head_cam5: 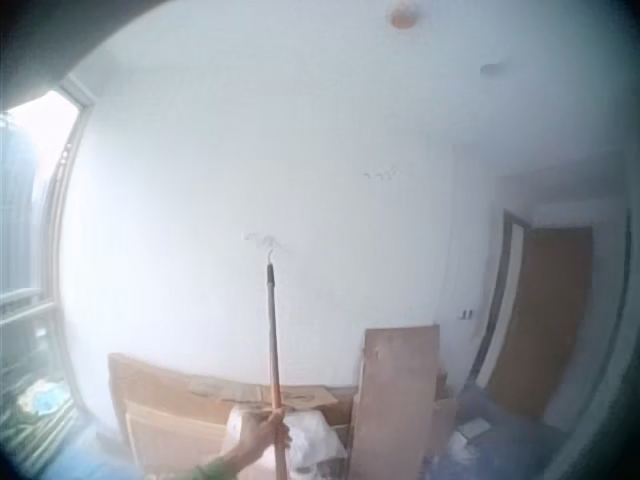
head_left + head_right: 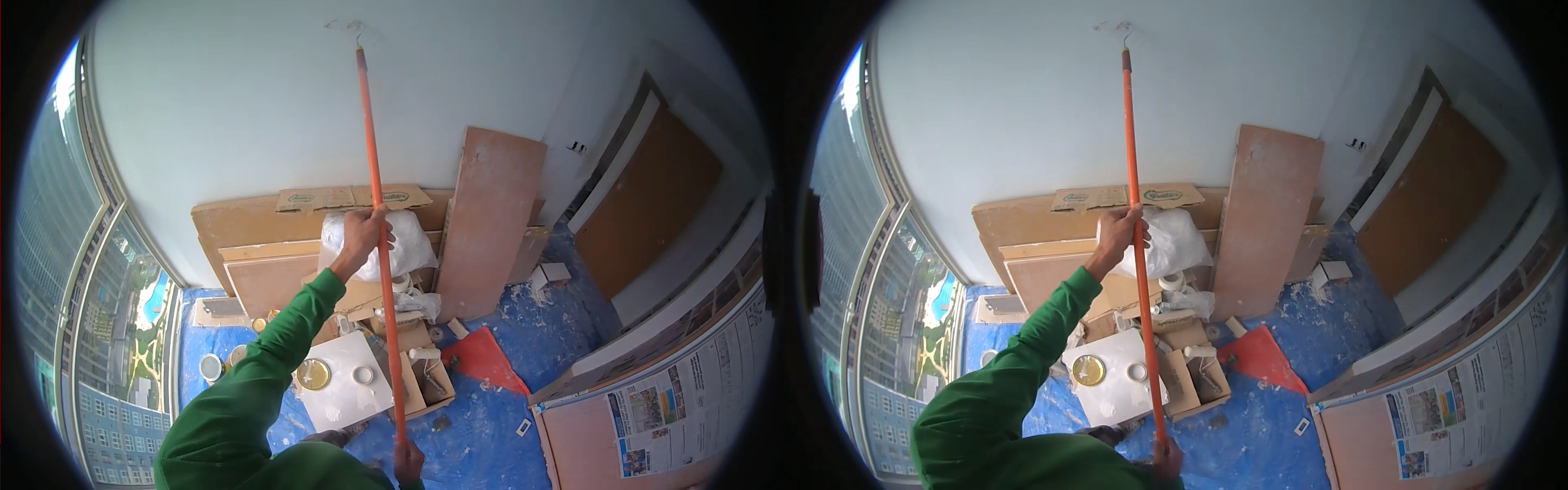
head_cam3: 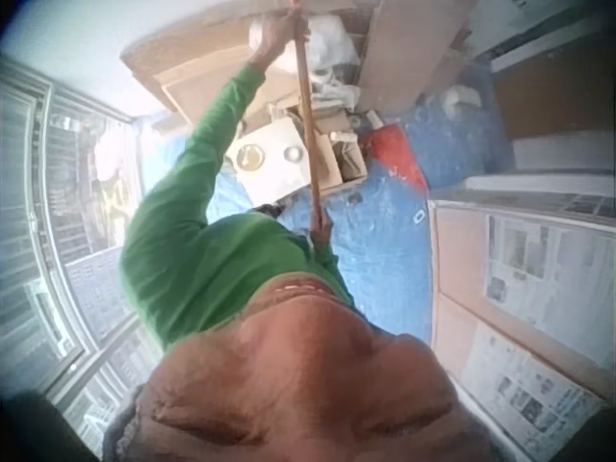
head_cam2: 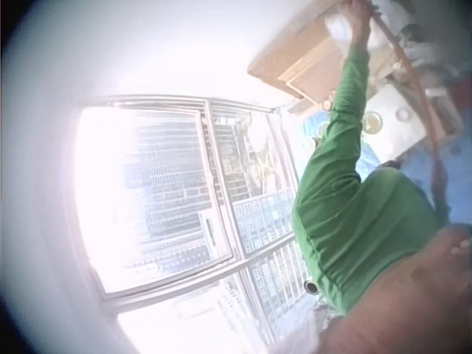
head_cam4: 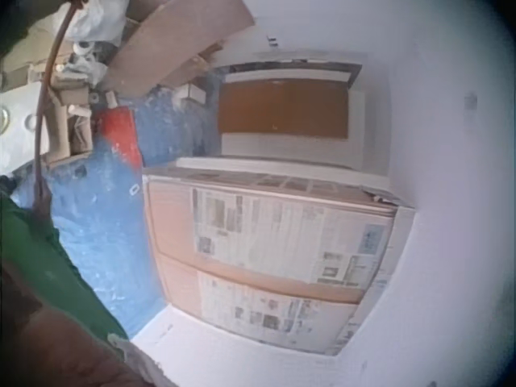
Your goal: The person paints the ceiling using a paint roller attached to a long orange extension pole. They repeatedly roll the ceiling surface and dip the roller into a paint can on the floor to reload it with paint.
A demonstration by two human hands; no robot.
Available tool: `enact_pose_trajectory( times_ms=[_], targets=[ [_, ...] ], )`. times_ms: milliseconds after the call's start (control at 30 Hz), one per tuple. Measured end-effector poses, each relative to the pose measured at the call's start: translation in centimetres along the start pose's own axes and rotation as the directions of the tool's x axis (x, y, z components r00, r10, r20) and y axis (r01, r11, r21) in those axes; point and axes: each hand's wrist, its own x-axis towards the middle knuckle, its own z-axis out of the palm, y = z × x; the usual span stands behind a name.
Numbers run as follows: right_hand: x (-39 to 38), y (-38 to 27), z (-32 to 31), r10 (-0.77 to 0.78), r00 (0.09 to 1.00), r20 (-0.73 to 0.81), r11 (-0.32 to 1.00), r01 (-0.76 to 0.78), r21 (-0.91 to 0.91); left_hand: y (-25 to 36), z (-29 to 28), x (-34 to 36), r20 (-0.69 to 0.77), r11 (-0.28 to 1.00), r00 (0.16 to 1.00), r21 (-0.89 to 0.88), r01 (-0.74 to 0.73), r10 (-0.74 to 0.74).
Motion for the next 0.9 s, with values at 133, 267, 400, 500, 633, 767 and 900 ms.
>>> enact_pose_trajectory(
  times_ms=[133,267,400,500,633,767,900],
  targets=[
    [3.3,-4.5,1.1,0.009,0.999,-0.049,0.999,-0.008,0.039,5.6,0.6,3.1,-0.010,0.995,1.000,-0.093,0.027,-0.028],
    [2.7,-5.8,0.1,0.025,0.994,-0.105,1.000,-0.027,-0.011,4.1,1.4,4.4,0.047,0.928,0.991,-0.349,0.134,-0.125],
    [-0.1,-4.3,-1.4,0.133,0.986,-0.097,0.989,-0.138,-0.046,-0.7,0.8,1.5,0.019,0.893,0.965,-0.374,0.250,-0.262],
    [-2.9,-2.7,-2.7,0.098,0.985,-0.139,0.975,-0.123,-0.187,-6.1,0.0,-1.0,0.034,0.825,0.918,-0.428,0.370,-0.394],
    [-6.3,2.9,-3.5,-0.112,0.976,-0.188,0.944,0.045,-0.328,-10.7,-0.8,-4.3,0.032,0.762,0.876,-0.478,0.437,-0.482],
    [-8.2,3.9,-5.6,0.111,0.987,-0.113,0.929,-0.143,-0.341,-13.4,-2.0,-6.7,0.000,0.739,0.848,-0.491,0.461,-0.529],
    [-9.8,4.3,-6.8,0.237,0.967,-0.091,0.870,-0.253,-0.423,-15.8,-2.7,-8.5,-0.015,0.704,0.807,-0.499,0.506,-0.591]
  ],
)
